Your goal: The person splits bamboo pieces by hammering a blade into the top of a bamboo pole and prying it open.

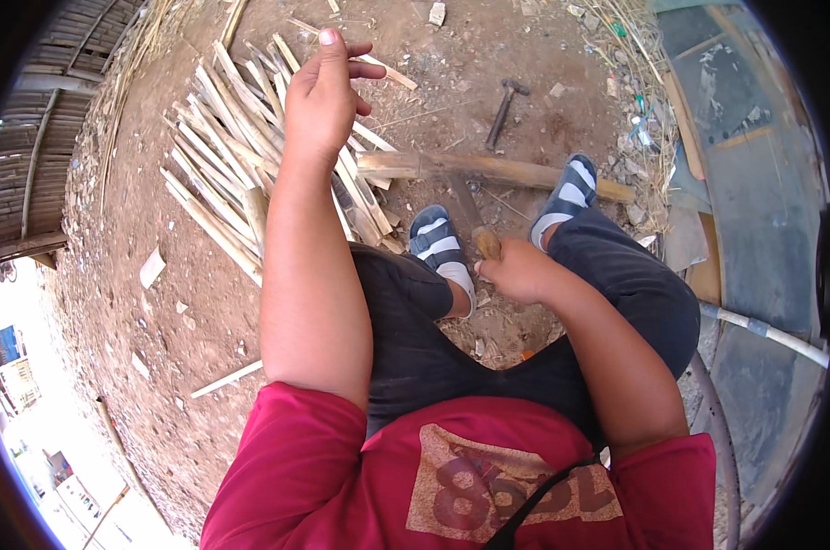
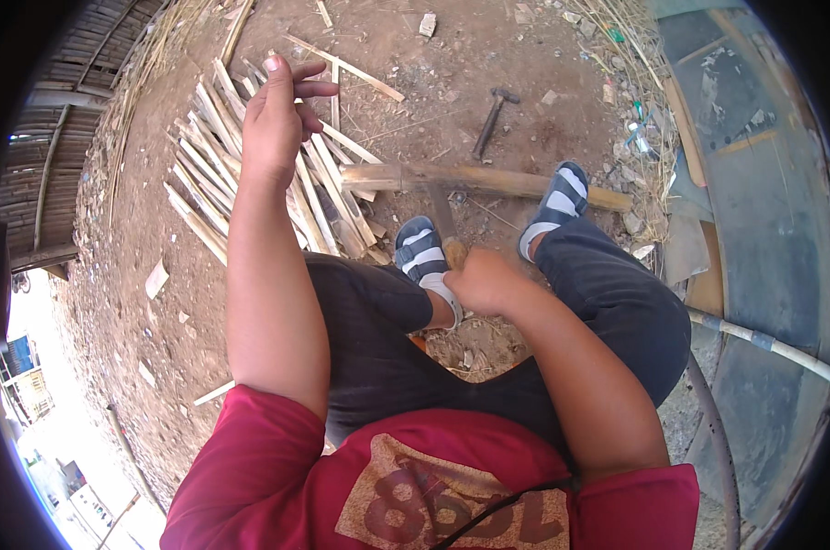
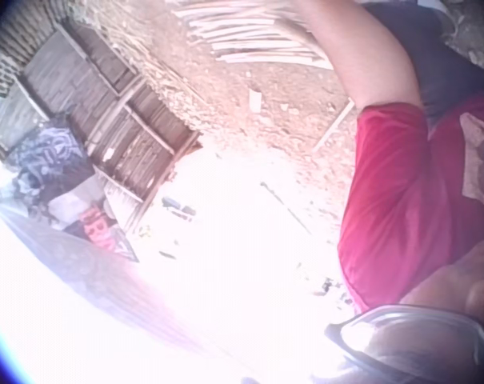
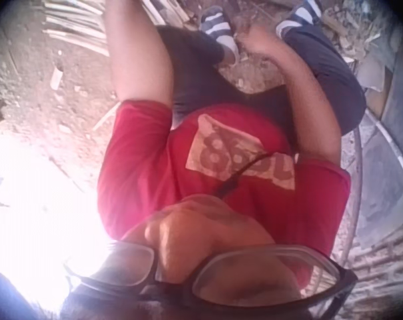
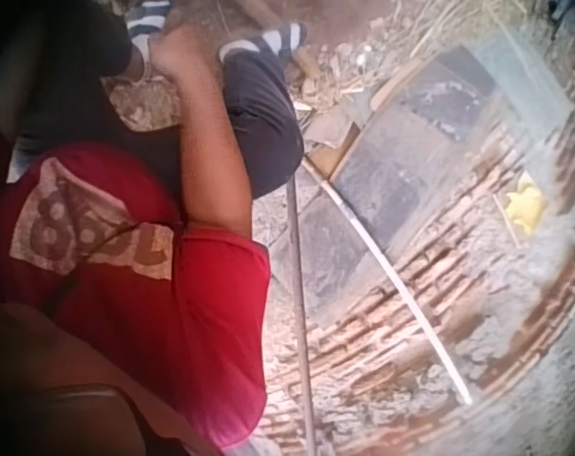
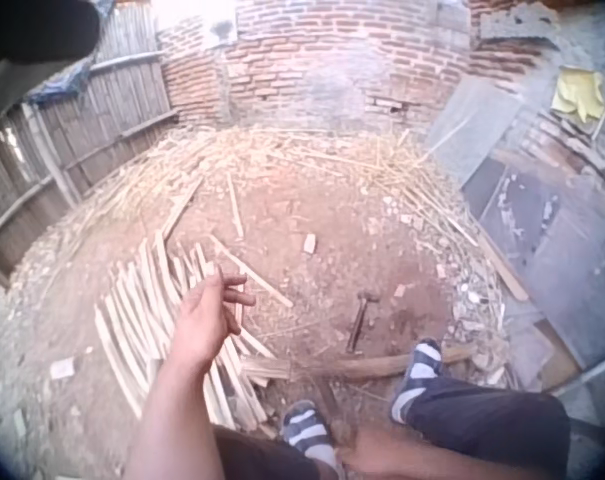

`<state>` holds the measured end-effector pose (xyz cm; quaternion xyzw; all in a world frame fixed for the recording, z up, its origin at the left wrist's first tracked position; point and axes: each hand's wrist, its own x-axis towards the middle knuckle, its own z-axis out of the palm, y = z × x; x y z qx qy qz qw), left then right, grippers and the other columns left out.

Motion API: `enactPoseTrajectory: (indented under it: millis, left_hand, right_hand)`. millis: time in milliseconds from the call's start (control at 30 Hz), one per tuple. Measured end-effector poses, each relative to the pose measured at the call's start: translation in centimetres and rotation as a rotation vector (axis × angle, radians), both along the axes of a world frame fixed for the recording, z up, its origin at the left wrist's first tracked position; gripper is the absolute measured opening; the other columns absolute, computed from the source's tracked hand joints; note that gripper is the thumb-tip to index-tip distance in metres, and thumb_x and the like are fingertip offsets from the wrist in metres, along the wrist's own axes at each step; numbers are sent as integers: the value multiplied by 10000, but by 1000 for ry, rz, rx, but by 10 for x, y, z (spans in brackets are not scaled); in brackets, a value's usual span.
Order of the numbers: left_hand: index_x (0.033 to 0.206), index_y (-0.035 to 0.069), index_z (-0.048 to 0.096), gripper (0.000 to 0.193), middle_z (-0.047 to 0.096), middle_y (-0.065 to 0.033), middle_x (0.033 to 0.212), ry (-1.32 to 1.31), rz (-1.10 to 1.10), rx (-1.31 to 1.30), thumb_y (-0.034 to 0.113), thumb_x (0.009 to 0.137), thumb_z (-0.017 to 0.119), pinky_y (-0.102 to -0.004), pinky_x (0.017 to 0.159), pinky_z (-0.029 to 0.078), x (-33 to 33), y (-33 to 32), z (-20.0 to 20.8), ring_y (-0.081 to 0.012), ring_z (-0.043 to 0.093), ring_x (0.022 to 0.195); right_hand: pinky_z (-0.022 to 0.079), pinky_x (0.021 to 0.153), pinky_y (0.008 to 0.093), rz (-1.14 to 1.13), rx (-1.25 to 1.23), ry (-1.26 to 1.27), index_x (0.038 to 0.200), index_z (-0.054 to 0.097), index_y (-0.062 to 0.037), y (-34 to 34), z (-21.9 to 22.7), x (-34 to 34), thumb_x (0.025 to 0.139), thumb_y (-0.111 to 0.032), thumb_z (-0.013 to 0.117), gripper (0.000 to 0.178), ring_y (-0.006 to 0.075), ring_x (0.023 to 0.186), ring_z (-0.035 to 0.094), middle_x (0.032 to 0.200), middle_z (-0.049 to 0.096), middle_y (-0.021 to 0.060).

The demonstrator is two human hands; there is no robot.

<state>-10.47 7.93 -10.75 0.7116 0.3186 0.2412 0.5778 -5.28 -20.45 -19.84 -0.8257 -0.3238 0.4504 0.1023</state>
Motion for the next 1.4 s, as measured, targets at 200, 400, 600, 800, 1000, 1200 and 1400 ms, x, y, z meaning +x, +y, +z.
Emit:
enactPoseTrajectory:
  millis: [200,400,600,800,1000,1200,1400]
  left_hand:
    - [1251,27,670,701,740,-48,1003,27,-25,25,590,1066,297,-224,565,416,5,1,-7,-66,502,607]
    - [1235,-5,670,672,752,-99,998,41,59,-12,584,1036,416,-262,647,473,23,8,-11,-110,565,646]
    - [1187,40,696,514,761,-117,973,228,-153,276,497,971,605,-358,795,549,81,-14,-72,-224,712,845]
    - [1238,62,658,492,732,-172,1084,639,-734,663,434,917,667,-436,925,540,147,-148,-134,-353,694,1049]
    - [1412,47,483,665,548,-191,1382,817,-886,727,381,882,708,-449,1064,453,211,-243,-231,-375,545,1275]
    - [1448,80,414,631,506,-154,1421,883,-873,970,278,902,660,-495,1066,401,237,-273,-298,-317,496,1327]
    - [1363,100,465,504,539,-115,1356,954,-1006,988,199,895,625,-488,1003,411,268,-263,-300,-290,507,1293]
  right_hand:
    - [503,543,334,-106,-81,302,1021,608,53,-26,77,16,938,-375,672,441,175,604,627,754,643,91]
    - [473,579,292,-735,409,495,1188,603,48,-92,155,34,973,-331,619,436,145,607,592,767,620,58]
    - [437,576,250,-1052,1074,287,1252,585,26,-134,204,68,987,-237,584,374,93,587,507,729,543,23]
    - [437,570,261,-1307,1219,269,1239,575,12,-184,132,102,976,-177,618,327,99,576,477,715,514,13]
    - [461,628,278,-1429,1262,225,1271,537,20,-227,114,120,970,-147,596,349,106,562,494,721,548,27]
    - [464,669,297,-1415,1359,227,1275,507,49,-243,102,137,958,-184,605,405,111,559,505,703,547,27]
    - [461,599,278,-1410,1269,92,1275,498,73,-255,97,141,919,-193,662,473,117,558,520,711,562,43]
